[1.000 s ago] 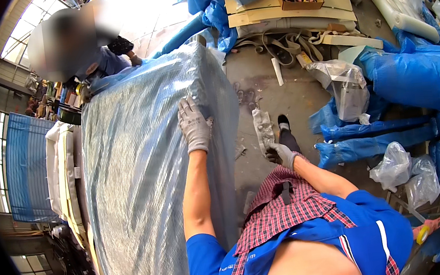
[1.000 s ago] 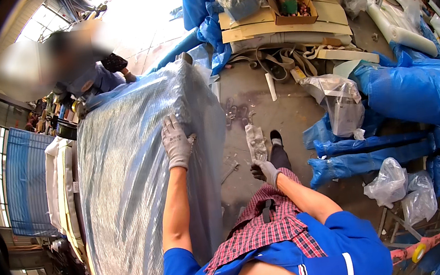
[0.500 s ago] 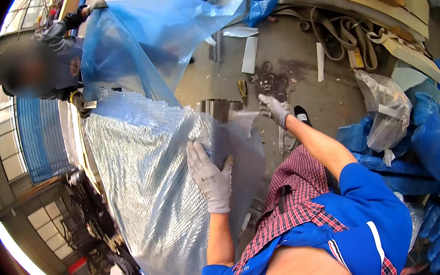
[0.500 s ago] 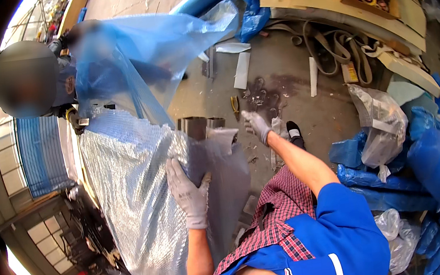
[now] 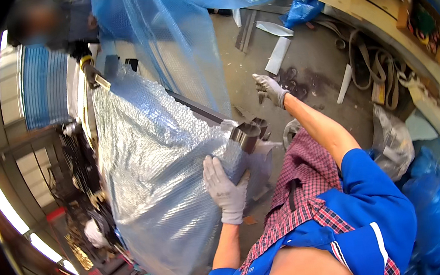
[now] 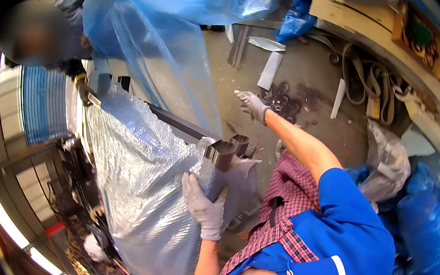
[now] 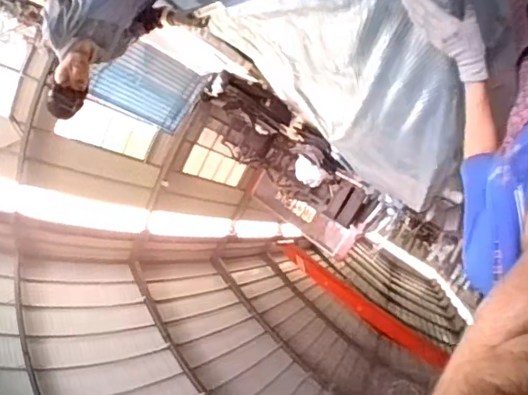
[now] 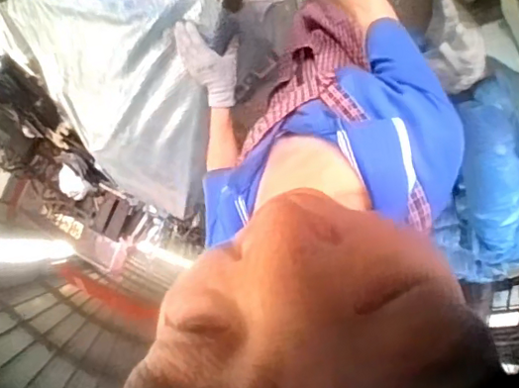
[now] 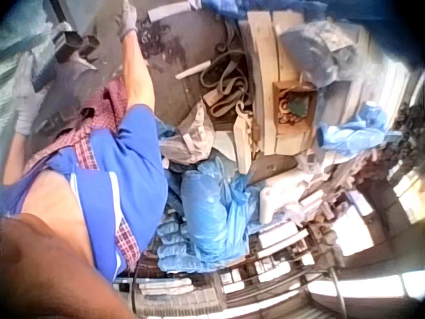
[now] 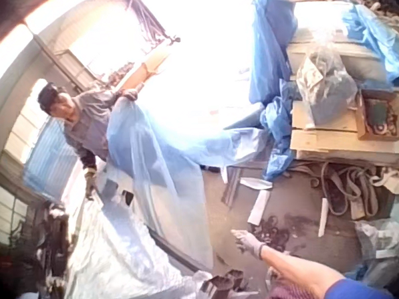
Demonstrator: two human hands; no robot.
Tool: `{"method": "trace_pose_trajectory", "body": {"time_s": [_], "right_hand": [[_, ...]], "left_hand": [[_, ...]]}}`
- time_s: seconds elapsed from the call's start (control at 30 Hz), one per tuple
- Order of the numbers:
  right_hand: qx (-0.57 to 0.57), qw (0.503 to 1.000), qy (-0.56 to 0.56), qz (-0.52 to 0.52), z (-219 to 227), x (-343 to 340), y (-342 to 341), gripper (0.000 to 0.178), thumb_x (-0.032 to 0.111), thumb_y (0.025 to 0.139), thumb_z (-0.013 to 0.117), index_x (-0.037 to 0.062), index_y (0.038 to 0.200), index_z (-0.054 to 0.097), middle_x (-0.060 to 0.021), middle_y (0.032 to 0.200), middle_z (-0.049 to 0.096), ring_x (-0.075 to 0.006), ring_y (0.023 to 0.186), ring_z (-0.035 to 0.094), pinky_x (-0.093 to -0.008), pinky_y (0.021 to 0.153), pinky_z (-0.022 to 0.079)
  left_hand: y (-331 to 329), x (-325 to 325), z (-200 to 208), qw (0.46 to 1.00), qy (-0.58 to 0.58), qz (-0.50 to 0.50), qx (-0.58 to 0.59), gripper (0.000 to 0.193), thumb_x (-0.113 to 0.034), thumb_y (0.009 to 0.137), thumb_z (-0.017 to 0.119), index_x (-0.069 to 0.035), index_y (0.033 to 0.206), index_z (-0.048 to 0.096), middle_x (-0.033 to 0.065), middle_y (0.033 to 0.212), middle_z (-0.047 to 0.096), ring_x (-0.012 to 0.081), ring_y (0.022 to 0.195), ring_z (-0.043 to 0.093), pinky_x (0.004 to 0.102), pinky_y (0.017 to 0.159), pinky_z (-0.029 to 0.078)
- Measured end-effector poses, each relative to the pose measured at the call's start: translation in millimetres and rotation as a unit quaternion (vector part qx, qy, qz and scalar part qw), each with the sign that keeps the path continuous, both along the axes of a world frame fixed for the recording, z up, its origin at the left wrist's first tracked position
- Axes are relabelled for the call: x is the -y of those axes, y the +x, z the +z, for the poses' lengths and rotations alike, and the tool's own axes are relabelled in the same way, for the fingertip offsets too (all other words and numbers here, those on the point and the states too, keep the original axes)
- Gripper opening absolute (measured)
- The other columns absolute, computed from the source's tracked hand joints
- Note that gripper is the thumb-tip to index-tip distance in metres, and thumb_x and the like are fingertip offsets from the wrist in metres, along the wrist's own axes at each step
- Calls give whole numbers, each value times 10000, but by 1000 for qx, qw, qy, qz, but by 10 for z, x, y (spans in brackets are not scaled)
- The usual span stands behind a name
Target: The person wraps a large rectangular furniture item with bubble wrap and secures it with yellow tape. They unfold the bubble wrap, cover the item, fold edges, and apply tape to seal the package.
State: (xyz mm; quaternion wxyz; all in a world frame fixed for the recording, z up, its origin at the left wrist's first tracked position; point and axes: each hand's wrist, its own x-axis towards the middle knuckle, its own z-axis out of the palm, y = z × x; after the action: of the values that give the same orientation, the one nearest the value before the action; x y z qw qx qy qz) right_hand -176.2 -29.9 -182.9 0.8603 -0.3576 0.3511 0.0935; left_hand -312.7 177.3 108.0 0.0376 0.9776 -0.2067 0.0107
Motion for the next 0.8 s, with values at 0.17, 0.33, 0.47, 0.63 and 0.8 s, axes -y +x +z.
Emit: {"method": "trace_pose_trajectory", "body": {"time_s": [0.17, 0.33, 0.47, 0.63, 0.8], "right_hand": [[-20, 994, 30, 100, -536, 2, 401, 643, 512, 846, 624, 116, 1320, 445, -43, 1192, 514, -167, 1045, 486, -333, 885, 431], [-50, 982, -21, 179, -1059, -11, 724, 864, 540, 791, 675, 62, 1408, 303, -51, 1154, 518, -88, 770, 445, -286, 717, 422], [-35, 978, 14, 204, -1564, 73, 1009, 1102, 603, 713, 714, 21, 1464, 155, -125, 1293, 482, -183, 954, 483, -411, 852, 430], [7, 973, -24, 227, -1552, 86, 1328, 1212, 625, 698, 710, 28, 1483, 6, -198, 1448, 328, -297, 1273, 405, -439, 801, 472], [19, 976, -28, 217, -1665, 58, 1599, 1049, 437, 862, 646, 94, 1469, -137, -206, 1391, 417, -264, 1284, 423, -384, 1024, 372]], "left_hand": [[101, 160, 73, 995, 14, 91, -25, 954, -296, 570, 837, -3, 1349, 372, 238, 1392, 392, 401, 1287, 375, 484, 1069, 296], [84, 145, -127, 992, 8, 123, -8, 962, -113, 550, 816, -9, 1382, 346, 249, 1412, 366, 430, 1285, 379, 470, 1071, 311], [68, 5, -268, 994, 36, 103, 12, 797, -121, 709, 714, 21, 1387, 321, 279, 1416, 339, 432, 1293, 373, 469, 1077, 308], [37, 25, -204, 986, 93, 140, -16, 682, -45, 786, 581, 25, 1401, 295, 276, 1423, 332, 423, 1310, 359, 474, 1086, 296], [71, 111, -200, 982, 100, 157, -22, 611, -19, 833, 511, 16, 1405, 298, 273, 1415, 342, 417, 1308, 364, 473, 1084, 300]]}}
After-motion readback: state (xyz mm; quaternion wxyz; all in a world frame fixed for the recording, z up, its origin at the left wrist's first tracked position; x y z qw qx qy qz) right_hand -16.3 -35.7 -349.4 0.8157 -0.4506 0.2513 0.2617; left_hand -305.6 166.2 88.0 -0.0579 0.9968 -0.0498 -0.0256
